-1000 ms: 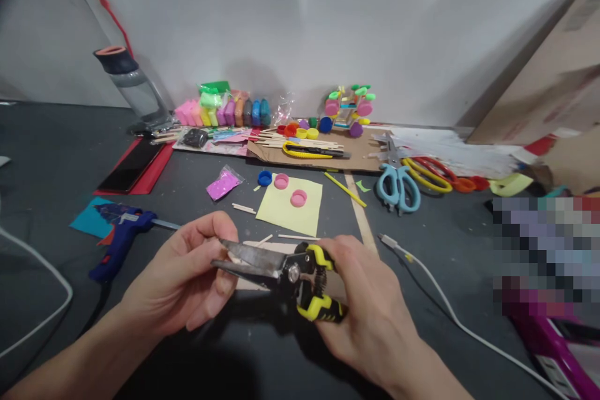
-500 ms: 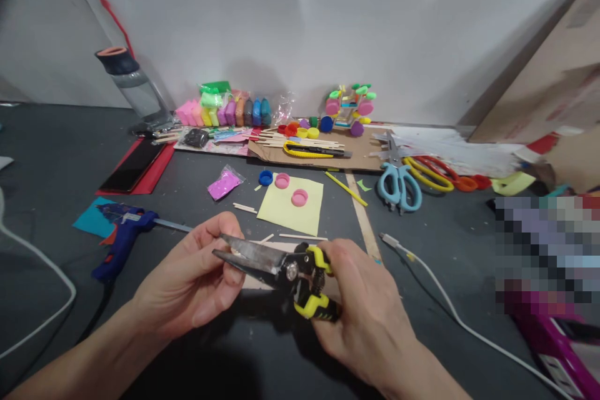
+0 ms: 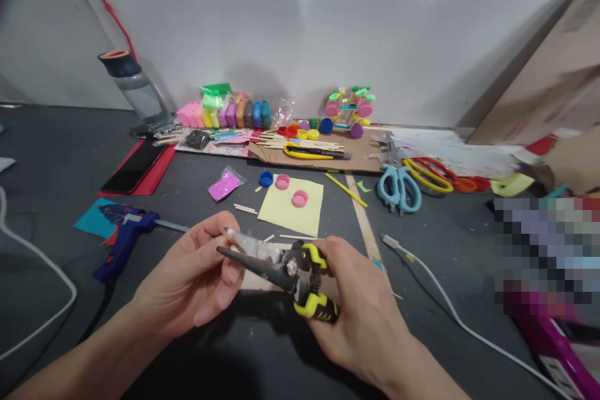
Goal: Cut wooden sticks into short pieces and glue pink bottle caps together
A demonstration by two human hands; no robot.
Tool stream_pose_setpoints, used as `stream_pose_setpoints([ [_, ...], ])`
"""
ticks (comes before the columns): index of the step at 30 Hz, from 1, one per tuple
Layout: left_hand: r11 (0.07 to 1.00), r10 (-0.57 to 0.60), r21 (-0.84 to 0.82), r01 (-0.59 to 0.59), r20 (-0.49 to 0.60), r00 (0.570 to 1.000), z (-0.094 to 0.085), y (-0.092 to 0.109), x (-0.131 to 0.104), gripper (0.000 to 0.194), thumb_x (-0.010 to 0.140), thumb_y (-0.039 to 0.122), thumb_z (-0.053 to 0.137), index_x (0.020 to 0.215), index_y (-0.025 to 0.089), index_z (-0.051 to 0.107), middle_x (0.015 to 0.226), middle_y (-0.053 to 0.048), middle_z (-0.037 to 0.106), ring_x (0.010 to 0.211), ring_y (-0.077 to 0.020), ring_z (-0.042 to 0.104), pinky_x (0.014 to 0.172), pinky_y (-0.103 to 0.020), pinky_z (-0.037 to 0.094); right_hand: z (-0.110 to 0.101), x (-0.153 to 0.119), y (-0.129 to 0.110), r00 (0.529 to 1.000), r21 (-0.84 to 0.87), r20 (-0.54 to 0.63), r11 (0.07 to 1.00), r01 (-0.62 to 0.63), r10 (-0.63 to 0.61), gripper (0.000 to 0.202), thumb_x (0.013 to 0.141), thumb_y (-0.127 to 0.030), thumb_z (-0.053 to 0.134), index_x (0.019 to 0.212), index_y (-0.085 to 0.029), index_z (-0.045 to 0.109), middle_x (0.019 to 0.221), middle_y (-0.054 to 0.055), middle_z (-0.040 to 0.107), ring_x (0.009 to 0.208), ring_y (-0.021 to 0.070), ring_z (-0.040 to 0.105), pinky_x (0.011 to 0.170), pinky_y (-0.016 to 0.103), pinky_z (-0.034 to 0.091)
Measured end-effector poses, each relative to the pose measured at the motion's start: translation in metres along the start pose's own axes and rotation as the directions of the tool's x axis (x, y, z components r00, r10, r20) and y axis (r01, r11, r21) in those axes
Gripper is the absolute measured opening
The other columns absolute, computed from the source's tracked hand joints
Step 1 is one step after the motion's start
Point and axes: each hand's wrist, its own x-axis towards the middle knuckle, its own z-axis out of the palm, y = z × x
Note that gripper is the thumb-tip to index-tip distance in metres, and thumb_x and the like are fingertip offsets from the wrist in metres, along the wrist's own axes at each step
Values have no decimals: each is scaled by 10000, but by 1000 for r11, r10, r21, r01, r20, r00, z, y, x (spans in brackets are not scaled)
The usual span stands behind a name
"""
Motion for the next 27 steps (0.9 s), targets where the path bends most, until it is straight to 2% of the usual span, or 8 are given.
stream_pose_setpoints([
  [9,1000,3,-12,-3,-19,1000,0,-4,0,123,945,167,608,880,123,702,747,-39,780,571,-119,737,420,-94,533,-1,-2,-3,996,-71,-55,995,67,-71,169,822,-126,463,955,-228,438,649,-23,543,499,146,526,481,232,386],
  [14,999,27,40,-24,-72,997,3,-2,0,63,905,167,666,861,128,689,732,-37,764,576,-120,727,417,-100,530,1,-5,1,995,-18,-85,998,-55,53,198,831,-192,538,1014,-231,473,705,-6,569,539,163,554,508,242,426],
  [19,999,5,34,-2,-89,996,3,-2,1,40,897,178,684,873,146,688,712,-31,763,568,-111,722,418,-83,515,1,-2,2,1000,-1,-3,1000,-26,26,275,783,-201,562,1044,-214,476,805,27,595,627,171,588,556,250,456],
  [22,1000,11,14,-10,-61,998,2,-3,2,45,905,166,673,871,144,691,705,-26,769,572,-104,725,429,-80,520,-1,0,1,999,20,34,1000,-9,8,240,782,-181,554,1007,-213,478,781,17,591,620,160,582,548,240,448],
  [27,999,30,21,-29,-55,998,2,-4,2,53,908,157,669,863,134,687,726,-34,779,585,-101,729,445,-87,533,-3,-1,-1,999,-45,15,998,39,-38,150,791,-150,485,918,-220,448,691,0,566,549,155,548,502,239,403],
])
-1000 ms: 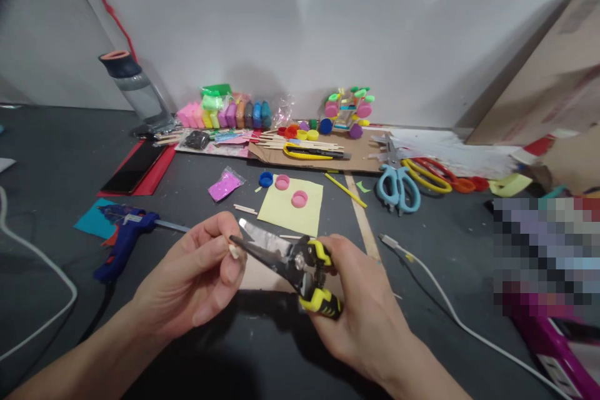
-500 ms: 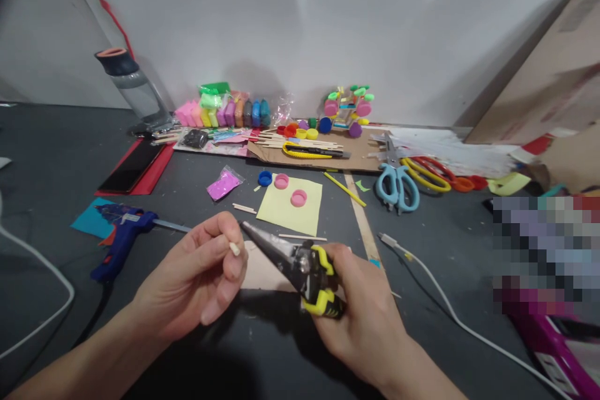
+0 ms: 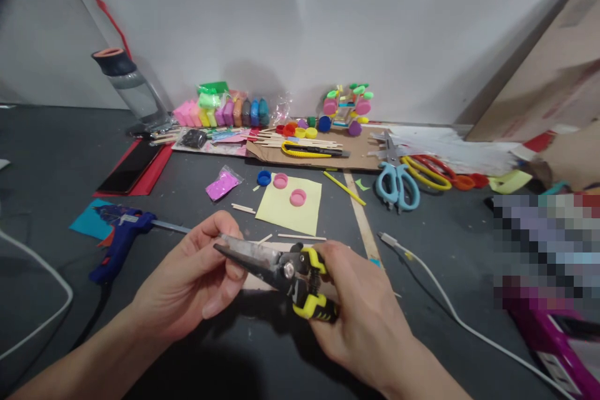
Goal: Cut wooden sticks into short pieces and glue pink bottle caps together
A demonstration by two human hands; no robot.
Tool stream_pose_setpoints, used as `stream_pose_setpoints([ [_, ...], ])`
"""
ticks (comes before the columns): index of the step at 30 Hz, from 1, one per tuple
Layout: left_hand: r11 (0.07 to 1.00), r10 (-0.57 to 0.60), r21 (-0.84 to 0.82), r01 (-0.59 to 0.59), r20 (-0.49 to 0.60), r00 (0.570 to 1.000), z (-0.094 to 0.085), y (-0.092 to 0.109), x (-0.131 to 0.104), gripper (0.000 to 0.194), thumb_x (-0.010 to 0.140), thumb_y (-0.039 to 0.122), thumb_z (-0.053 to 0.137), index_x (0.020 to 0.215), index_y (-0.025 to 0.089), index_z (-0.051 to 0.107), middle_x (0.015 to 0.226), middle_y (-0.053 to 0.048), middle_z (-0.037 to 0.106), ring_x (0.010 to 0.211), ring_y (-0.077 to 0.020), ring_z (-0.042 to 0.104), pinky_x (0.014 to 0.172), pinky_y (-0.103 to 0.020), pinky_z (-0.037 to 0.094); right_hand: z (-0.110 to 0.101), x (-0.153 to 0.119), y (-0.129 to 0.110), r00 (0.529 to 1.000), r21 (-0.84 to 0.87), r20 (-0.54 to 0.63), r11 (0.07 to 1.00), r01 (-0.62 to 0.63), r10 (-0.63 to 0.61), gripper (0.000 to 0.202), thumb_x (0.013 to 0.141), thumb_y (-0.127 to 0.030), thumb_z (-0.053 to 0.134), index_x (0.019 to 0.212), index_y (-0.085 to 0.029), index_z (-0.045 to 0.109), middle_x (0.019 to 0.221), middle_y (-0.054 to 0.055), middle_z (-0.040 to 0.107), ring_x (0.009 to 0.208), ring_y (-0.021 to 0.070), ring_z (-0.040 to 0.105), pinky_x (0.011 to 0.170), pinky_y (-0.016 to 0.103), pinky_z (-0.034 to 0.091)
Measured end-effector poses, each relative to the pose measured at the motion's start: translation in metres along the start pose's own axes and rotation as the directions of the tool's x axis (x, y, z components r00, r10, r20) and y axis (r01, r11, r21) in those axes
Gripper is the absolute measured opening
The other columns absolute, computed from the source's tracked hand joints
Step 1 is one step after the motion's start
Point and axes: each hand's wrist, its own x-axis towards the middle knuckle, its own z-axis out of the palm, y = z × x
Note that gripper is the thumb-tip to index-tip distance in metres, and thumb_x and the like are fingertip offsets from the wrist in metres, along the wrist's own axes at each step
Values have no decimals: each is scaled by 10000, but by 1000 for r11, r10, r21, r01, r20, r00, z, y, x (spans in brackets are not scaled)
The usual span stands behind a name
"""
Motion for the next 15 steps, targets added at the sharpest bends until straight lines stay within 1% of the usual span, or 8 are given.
stream_pose_setpoints([
  [4,999,8,40,-7,-27,1000,0,-1,-1,65,900,174,681,851,131,680,733,-42,781,590,-120,736,437,-96,535,2,-1,-1,999,-18,-37,1000,16,-17,139,793,-138,469,890,-231,430,620,-29,536,484,147,520,461,233,371],
  [6,995,31,92,-27,-43,999,-1,-1,-1,72,898,191,686,858,135,667,729,-38,775,596,-129,736,433,-110,543,3,-1,-2,999,13,-30,1000,-18,18,141,800,-139,479,894,-234,433,613,-36,542,474,143,527,457,228,385],
  [8,983,66,177,-55,-57,996,-2,0,0,95,899,218,687,868,139,645,733,-40,772,610,-141,737,441,-135,560,3,0,-1,997,39,-18,996,-75,76,140,808,-156,503,912,-231,447,624,-36,560,482,141,550,457,221,405],
  [10,960,101,268,-78,-71,992,-2,1,1,120,906,234,678,862,141,618,755,-49,774,639,-153,741,457,-162,579,3,0,2,993,15,-9,993,-116,116,159,808,-188,523,954,-223,469,666,-18,596,524,155,592,477,229,438],
  [12,937,129,337,-96,-77,989,0,2,1,130,911,227,669,846,141,595,799,-62,782,670,-161,747,472,-180,592,2,0,7,990,-46,16,989,-138,139,193,807,-221,538,993,-214,484,725,10,626,578,182,626,504,254,462],
  [15,911,162,396,-111,-97,982,4,4,-1,128,895,188,682,830,150,578,791,-46,777,653,-147,736,482,-187,595,0,-1,13,981,-112,110,982,-149,161,220,830,-261,573,1028,-207,491,817,47,644,668,224,647,534,290,461],
])
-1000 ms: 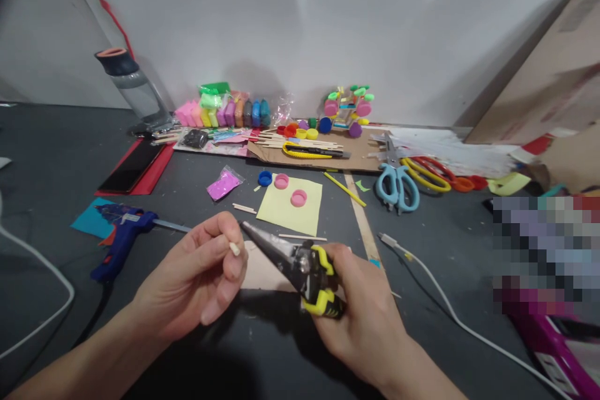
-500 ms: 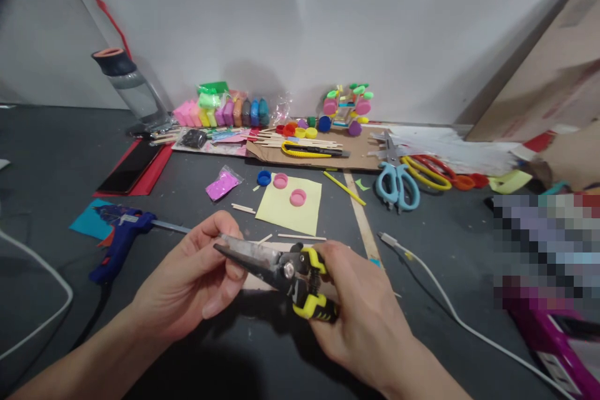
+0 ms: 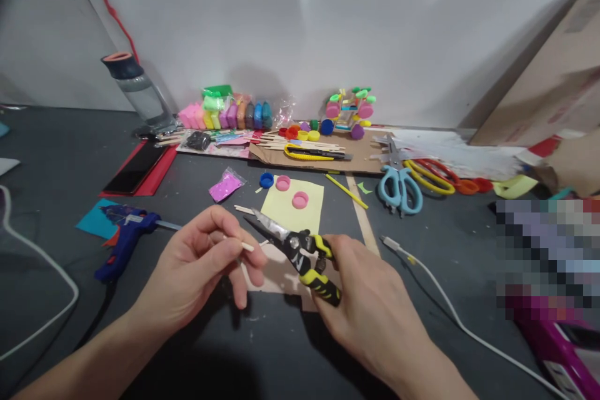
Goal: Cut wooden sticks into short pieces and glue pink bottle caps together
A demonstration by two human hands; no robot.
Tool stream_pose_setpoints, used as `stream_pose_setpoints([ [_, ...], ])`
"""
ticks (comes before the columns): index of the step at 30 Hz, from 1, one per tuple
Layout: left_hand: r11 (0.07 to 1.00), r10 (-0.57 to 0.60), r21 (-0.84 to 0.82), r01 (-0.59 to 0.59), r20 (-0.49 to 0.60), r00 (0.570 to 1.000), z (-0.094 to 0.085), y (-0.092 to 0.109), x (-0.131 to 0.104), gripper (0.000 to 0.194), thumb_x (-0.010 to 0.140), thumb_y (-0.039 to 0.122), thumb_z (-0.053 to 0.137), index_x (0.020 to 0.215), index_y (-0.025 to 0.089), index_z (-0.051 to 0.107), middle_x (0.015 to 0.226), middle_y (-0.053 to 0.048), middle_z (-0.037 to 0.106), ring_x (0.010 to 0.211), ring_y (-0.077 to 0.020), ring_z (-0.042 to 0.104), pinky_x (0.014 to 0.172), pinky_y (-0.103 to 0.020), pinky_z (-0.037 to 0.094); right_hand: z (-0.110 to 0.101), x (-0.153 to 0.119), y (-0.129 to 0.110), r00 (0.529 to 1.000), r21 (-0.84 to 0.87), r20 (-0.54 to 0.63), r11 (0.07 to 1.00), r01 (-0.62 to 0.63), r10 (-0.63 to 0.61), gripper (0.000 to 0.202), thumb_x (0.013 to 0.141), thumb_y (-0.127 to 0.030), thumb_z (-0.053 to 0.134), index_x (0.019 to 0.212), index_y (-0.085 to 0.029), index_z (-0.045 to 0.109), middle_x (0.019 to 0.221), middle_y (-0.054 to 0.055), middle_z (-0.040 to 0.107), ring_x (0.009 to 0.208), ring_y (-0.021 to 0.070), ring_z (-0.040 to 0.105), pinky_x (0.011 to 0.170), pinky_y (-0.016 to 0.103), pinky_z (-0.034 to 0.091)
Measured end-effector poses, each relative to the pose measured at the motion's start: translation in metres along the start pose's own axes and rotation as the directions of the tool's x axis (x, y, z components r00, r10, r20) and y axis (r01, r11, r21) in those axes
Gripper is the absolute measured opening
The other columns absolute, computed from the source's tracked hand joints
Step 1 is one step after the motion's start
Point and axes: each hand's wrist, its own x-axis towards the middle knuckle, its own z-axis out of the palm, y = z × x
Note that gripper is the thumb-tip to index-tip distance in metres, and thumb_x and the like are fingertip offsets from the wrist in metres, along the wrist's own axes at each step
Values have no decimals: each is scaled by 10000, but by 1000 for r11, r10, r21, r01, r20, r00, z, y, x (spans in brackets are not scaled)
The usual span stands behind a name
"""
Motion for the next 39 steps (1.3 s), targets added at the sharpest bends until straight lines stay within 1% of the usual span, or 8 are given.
stream_pose_setpoints([
  [6,997,-41,57,43,-35,999,-3,3,-4,148,853,176,731,820,157,588,602,34,692,449,-67,614,474,-159,562,-4,-8,-3,965,22,255,998,56,-60,294,826,-300,699,1022,-216,497,910,52,621,792,257,629,642,354,480],
  [11,997,-71,0,71,54,996,-3,3,-3,112,873,194,714,857,148,612,774,-49,792,642,-151,746,560,-201,599,-5,-12,-9,928,39,367,998,57,-68,369,739,-378,813,954,-218,559,959,62,590,863,298,597,711,435,489],
  [16,958,-130,260,124,4,992,5,4,-9,59,927,220,640,907,176,606,894,-45,793,787,-136,741,672,-195,579,-18,0,-16,974,293,207,956,32,-96,180,941,-377,634,1042,-240,575,1038,43,610,924,210,595,768,333,490],
  [21,745,-139,665,59,68,988,3,-2,-14,81,948,275,596,931,198,617,797,7,721,703,-96,665,687,-187,518,-22,9,-34,999,595,-9,803,48,-53,96,1009,-277,553,926,-253,595,798,-54,631,702,86,593,643,189,439],
  [26,897,-242,389,209,37,970,5,-7,-11,70,882,228,675,929,191,640,833,-9,747,796,-130,711,696,-203,545,-9,7,-41,994,758,72,644,-108,81,175,1001,-272,566,842,-238,629,752,-47,638,672,81,598,612,169,442],
  [29,927,-199,328,184,11,980,4,-8,-8,56,875,229,685,890,177,700,744,3,723,712,-108,690,646,-184,532,-8,11,-39,993,814,86,570,-113,75,210,999,-309,562,823,-217,629,714,-38,625,591,85,561,539,171,429],
  [34,863,24,504,44,-127,992,1,-1,-5,74,862,255,697,829,195,725,818,23,690,678,-70,609,606,-149,501,-3,27,-8,999,393,-2,919,-30,33,194,1004,-263,514,902,-189,661,804,25,650,704,145,590,637,241,447],
  [39,833,5,547,83,-159,987,1,1,-4,138,910,295,635,857,193,712,880,-2,734,752,-95,645,664,-168,533,24,38,18,999,184,46,983,11,-20,173,918,-122,547,834,-173,689,843,79,635,795,218,547,690,318,380],
])
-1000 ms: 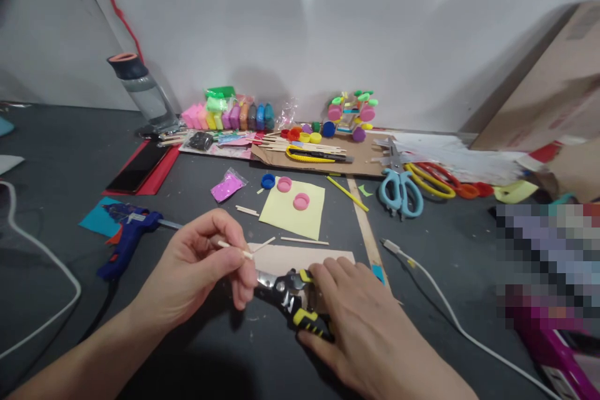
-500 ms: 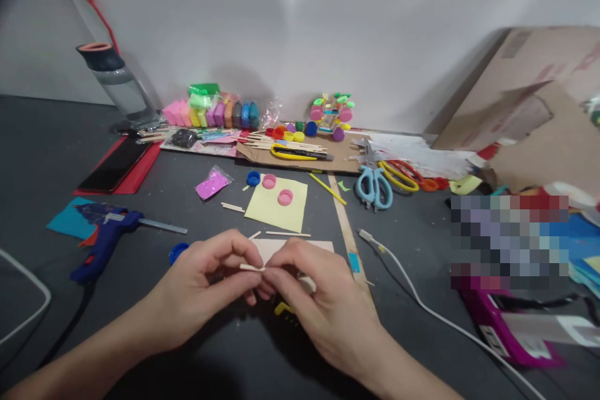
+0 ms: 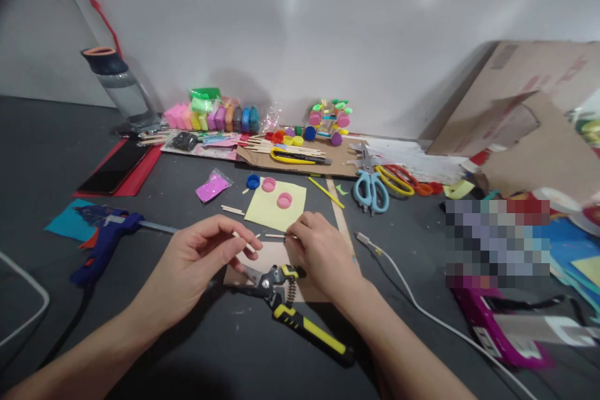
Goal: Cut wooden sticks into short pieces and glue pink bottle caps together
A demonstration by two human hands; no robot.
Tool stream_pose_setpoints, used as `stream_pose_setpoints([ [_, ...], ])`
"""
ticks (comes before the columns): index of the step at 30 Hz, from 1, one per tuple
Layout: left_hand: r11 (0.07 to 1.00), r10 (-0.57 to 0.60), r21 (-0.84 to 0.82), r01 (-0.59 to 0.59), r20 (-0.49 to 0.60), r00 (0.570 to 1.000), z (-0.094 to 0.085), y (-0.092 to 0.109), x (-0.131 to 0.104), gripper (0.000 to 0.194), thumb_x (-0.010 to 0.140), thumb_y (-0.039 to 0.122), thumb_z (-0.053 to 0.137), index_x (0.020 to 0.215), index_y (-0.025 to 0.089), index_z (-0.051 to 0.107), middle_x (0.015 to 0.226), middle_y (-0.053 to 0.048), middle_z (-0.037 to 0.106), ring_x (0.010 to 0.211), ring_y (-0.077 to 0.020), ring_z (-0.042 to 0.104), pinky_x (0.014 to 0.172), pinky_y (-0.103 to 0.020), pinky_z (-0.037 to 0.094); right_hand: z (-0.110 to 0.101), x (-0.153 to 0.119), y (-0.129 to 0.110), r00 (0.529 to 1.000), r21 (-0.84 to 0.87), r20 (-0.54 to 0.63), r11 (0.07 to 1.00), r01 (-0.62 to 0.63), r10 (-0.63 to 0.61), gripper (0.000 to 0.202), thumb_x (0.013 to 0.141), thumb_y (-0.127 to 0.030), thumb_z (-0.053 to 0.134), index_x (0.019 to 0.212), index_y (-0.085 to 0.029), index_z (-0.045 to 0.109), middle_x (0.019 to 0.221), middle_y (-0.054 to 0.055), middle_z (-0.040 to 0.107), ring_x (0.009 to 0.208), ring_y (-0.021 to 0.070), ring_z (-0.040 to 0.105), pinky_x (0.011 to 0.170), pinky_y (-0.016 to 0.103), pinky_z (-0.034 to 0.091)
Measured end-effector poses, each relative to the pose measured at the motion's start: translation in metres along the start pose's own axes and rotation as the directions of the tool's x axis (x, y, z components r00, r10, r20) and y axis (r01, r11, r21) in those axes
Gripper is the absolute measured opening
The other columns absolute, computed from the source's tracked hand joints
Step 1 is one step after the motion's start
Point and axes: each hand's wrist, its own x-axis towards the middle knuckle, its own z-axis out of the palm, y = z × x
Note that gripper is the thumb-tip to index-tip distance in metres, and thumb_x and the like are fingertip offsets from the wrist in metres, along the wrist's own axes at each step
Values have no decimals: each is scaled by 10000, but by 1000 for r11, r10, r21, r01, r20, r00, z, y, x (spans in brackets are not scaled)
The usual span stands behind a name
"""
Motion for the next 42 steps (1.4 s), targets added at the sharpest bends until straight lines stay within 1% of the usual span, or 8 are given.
stream_pose_setpoints([
  [3,999,-35,-39,34,-4,999,0,-1,1,139,874,307,677,820,184,713,813,-3,728,704,-96,644,641,-172,531,8,2,4,999,-41,10,998,45,-44,196,908,-99,529,775,-168,656,798,79,617,769,222,515,670,324,355],
  [7,995,-74,-68,71,-45,996,-1,-2,4,117,822,312,731,814,196,741,749,21,697,632,-77,624,617,-165,513,-1,2,-2,995,9,-47,996,89,-89,142,882,-97,563,772,-175,610,771,50,609,743,199,526,662,307,378],
  [13,998,-16,-56,12,-58,998,2,0,2,64,804,207,724,761,186,768,696,26,669,636,-72,607,607,-149,484,-19,-11,-38,970,233,-239,966,109,-52,124,920,-98,567,887,-218,562,803,-32,629,722,106,597,666,207,457],
  [17,997,40,-58,-43,-58,997,5,2,0,67,764,158,742,709,176,775,687,19,677,629,-79,608,590,-154,477,-16,-20,-52,975,403,-207,901,160,-80,163,923,-70,561,908,-233,567,814,-48,615,737,87,594,677,198,455],
  [28,996,83,41,-80,-64,994,6,-3,-3,70,796,221,740,750,184,778,706,-3,690,640,-118,619,580,-203,490,-16,-26,-49,969,374,-180,899,227,-170,203,933,-60,575,1002,-247,538,867,-21,607,783,116,583,698,249,433],
  [34,984,173,52,-169,-73,982,13,-5,-5,75,795,160,722,734,173,764,709,-7,692,654,-108,629,600,-190,492,-18,-24,-56,975,345,-145,915,212,-171,111,988,-145,548,1042,-241,566,876,-18,625,786,105,589,713,224,430],
  [38,973,216,93,-212,-37,976,14,-7,-8,90,817,141,708,754,172,763,719,-7,699,673,-105,634,618,-183,493,-22,-24,-58,978,345,-111,916,206,-178,81,1003,-171,537,987,-229,592,837,-11,628,759,105,592,685,214,423],
  [42,943,253,209,-261,62,965,9,-6,-10,75,843,172,719,858,201,785,809,-12,743,766,-120,663,693,-190,507,-30,-21,-60,990,382,-67,913,144,-128,143,1008,-211,527,901,-211,622,750,-5,624,683,116,587,631,223,416],
])
